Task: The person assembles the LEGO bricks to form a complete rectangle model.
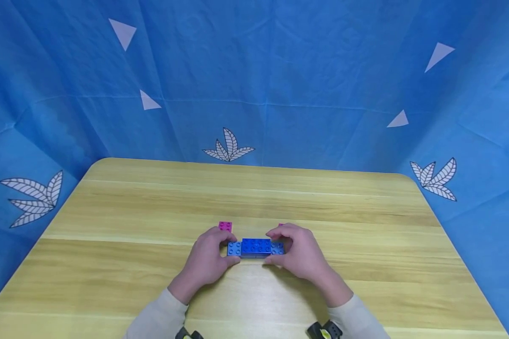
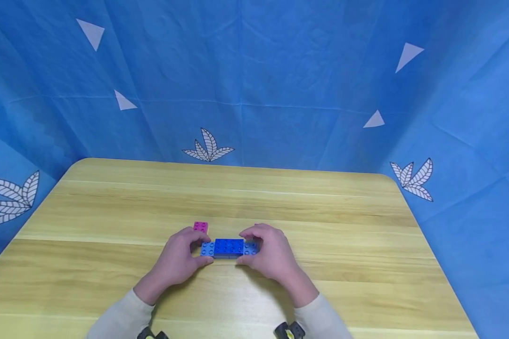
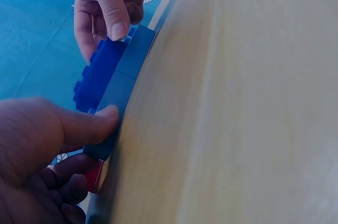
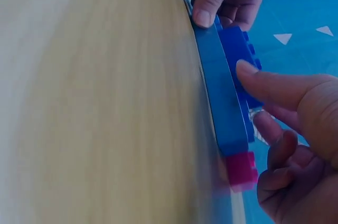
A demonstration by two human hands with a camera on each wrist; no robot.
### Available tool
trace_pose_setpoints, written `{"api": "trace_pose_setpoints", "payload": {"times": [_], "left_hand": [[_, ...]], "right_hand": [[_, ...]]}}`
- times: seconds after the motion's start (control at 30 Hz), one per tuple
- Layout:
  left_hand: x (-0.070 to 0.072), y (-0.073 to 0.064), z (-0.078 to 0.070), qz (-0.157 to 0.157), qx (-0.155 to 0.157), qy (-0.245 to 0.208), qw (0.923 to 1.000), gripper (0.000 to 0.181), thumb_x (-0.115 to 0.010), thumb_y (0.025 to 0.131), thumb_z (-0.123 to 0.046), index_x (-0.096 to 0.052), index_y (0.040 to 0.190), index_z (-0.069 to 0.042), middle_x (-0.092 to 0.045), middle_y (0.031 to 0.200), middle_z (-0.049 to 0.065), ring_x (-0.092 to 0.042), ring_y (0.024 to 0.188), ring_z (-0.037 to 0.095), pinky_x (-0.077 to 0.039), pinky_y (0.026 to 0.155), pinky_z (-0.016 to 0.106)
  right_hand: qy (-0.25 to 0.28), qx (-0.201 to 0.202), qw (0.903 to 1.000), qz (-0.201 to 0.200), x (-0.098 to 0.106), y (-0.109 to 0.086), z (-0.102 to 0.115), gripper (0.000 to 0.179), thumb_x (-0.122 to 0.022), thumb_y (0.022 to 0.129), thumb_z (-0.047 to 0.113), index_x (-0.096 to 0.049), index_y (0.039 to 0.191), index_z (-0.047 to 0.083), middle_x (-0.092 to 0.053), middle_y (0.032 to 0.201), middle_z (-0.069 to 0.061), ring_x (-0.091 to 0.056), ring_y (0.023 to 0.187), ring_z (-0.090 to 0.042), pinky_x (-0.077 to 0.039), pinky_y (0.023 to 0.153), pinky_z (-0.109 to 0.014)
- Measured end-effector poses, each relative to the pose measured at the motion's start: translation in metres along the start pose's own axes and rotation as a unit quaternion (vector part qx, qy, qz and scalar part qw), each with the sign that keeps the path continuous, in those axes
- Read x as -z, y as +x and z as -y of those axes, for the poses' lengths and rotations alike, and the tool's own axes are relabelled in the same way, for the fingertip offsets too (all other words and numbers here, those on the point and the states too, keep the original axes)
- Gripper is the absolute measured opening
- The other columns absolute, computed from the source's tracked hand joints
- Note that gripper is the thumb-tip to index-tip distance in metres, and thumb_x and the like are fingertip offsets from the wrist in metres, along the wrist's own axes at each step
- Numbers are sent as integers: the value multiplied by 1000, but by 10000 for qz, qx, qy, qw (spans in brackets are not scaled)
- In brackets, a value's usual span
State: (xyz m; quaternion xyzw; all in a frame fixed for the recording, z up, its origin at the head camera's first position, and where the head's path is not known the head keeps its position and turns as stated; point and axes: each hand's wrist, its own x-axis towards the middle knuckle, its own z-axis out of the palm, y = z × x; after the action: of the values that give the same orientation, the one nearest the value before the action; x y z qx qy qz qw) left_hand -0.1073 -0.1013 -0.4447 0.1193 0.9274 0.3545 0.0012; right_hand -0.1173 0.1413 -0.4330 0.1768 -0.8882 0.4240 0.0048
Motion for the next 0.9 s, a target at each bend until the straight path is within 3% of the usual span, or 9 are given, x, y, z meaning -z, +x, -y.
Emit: {"api": "trace_pose_setpoints", "payload": {"times": [0.17, 0.57, 0.9], "left_hand": [[1, 0, 0, 1, 28, -33, 10000, 34, -91, 74, -20, -72, 101, -12, -63, 99, -2, -59, 97, 21, -48, 91, 42], [0, 1, 1, -17, 12, -73, 10000, 34, -91, 72, -19, -72, 99, -12, -63, 98, -3, -59, 95, 19, -48, 90, 41], [0, 0, 0, 8, 47, -128, 9999, 33, -91, 72, -18, -72, 99, -12, -63, 98, -2, -59, 95, 20, -48, 90, 43]], "right_hand": [[196, -72, 9997, -155, 7, -1, -5, 49, -97, 62, 22, -76, 105, 12, -70, 97, 2, -58, 73, -23, -47, 59, -28], [193, 157, 9960, -862, 18, -2, -14, 32, -92, 73, 17, -76, 101, 12, -70, 94, 1, -45, 52, -12, -39, 46, -26], [-54, -204, 9959, -876, 22, -2, -25, 35, -89, 74, 9, -75, 106, 12, -68, 98, -2, -47, 55, -14, -40, 49, -27]]}}
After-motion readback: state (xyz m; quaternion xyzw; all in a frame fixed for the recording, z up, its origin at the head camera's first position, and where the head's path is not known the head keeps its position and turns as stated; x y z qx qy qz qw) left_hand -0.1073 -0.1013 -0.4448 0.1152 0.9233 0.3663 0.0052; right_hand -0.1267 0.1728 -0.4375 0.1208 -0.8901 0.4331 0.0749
